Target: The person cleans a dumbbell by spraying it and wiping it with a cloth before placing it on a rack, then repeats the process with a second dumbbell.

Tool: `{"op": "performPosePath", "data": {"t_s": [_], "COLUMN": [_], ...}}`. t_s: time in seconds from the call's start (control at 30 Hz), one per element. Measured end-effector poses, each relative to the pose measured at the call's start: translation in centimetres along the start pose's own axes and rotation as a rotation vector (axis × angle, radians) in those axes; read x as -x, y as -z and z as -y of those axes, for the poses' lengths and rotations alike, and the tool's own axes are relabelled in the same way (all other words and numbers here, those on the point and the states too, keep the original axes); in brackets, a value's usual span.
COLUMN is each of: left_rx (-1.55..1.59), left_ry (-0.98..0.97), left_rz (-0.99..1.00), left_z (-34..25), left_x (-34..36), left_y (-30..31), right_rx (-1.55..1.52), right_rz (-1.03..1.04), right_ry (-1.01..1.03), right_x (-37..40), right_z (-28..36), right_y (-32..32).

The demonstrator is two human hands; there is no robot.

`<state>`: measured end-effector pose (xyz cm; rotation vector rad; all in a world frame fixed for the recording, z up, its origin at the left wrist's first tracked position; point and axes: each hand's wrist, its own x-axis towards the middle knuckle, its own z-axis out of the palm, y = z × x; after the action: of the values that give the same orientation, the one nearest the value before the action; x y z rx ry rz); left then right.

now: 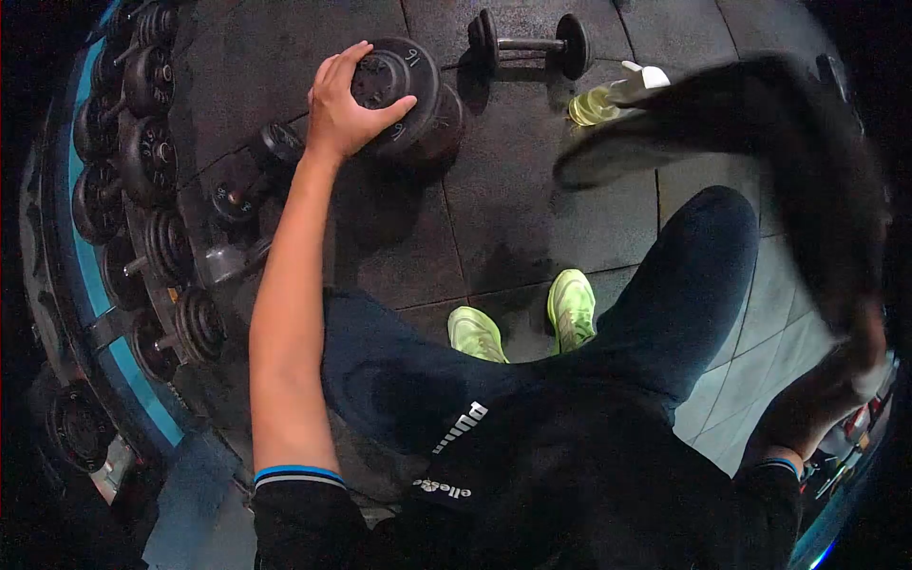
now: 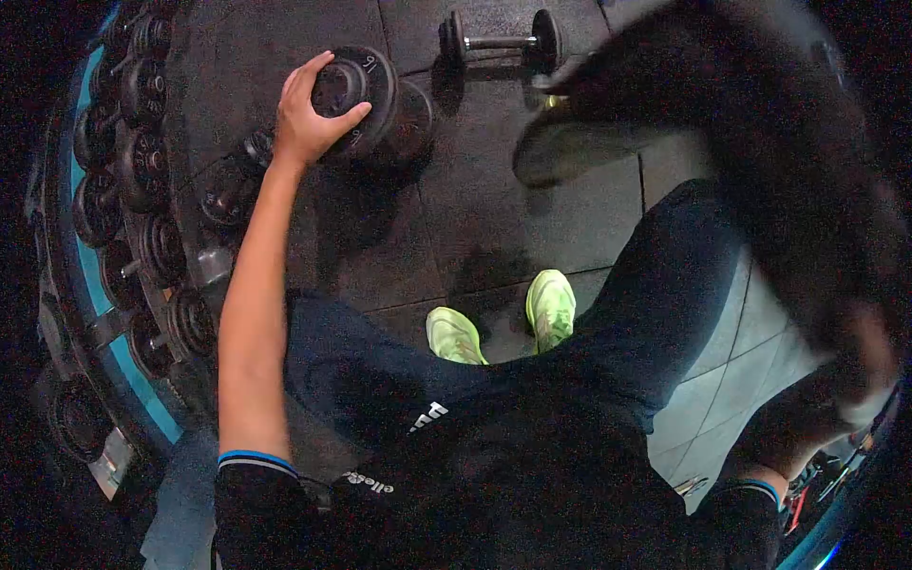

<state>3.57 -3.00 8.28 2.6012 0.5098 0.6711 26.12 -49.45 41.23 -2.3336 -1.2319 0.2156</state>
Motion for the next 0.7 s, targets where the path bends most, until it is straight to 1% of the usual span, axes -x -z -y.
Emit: {"op": "performPosePath", "data": {"t_s": [0.07, 0.13, 0.17, 0.23, 0.3, 0.33, 0.37, 0.4, 0.43, 0.47, 0.5, 0.53, 0.57, 0.63, 0.7], "left_rx": [-0.001, -0.038, -0.054, -0.051, -0.034, -0.02, -0.007, -0.032, -0.06, -0.086, -0.101, -0.12, -0.135, -0.128, -0.108], "left_ry": [-0.001, -0.013, -0.022, -0.013, -0.013, -0.015, -0.014, -0.015, -0.017, -0.023, -0.028, -0.04, -0.046, -0.05, -0.059], "left_rz": [0.007, -0.005, -0.008, 0.001, 0.012, 0.017, 0.024, 0.024, 0.021, 0.024, 0.028, 0.025, 0.027, 0.04, 0.046], "left_z": [-0.2, -0.4, -0.5, -0.7, -1.0, -1.2, -1.5, -1.9, -2.4, -2.9, -3.3, -3.4, -3.7, -4.0, -4.1], "left_x": [0.0, 0.2, 0.3, 0.4, 0.2, 0.2, 0.4, 0.5, 0.4, 0.4, 0.6, 0.5, 0.6, 0.7, 0.3], "left_y": [-0.3, -0.6, -0.8, -0.9, -0.9, -0.9, -0.8, -0.8, -0.7, -0.7, -0.7, -0.7, -0.8, -0.8, -1.1], "right_rx": [0.017, -0.017, 0.023, -0.103, -0.252, -0.2, -0.133, -0.244, -0.252, -0.306, -0.567, -0.714, -0.687, -0.738, -0.016], "right_rz": [0.384, 0.537, 0.596, 0.594, 0.494, 0.611, 0.46, 0.37, 0.328, 0.202, 0.211, 0.091, 0.038, 0.096, -0.137], "right_ry": [-0.282, -0.596, -0.663, -0.501, 0.253, 0.143, 0.475, 0.405, 0.253, 0.165, -0.24, -0.359, -0.228, -0.08, 0.338], "right_x": [0.4, -3.2, -5.3, -8.0, -10.5, -12.1, -13.9, -15.1, -16.4, -17.2, -17.9, -17.9, -17.7, -15.6, -11.8], "right_z": [2.2, 5.3, 4.8, 2.1, -5.9, -4.1, -7.5, -7.5, -7.3, -7.4, -6.4, -6.4, -5.9, -2.7, -2.9], "right_y": [-1.7, -7.8, -9.9, -14.2, -21.9, -24.3, -30.6, -35.4, -40.1, -44.5, -47.2, -50.6, -52.5, -53.3, -56.3]}}
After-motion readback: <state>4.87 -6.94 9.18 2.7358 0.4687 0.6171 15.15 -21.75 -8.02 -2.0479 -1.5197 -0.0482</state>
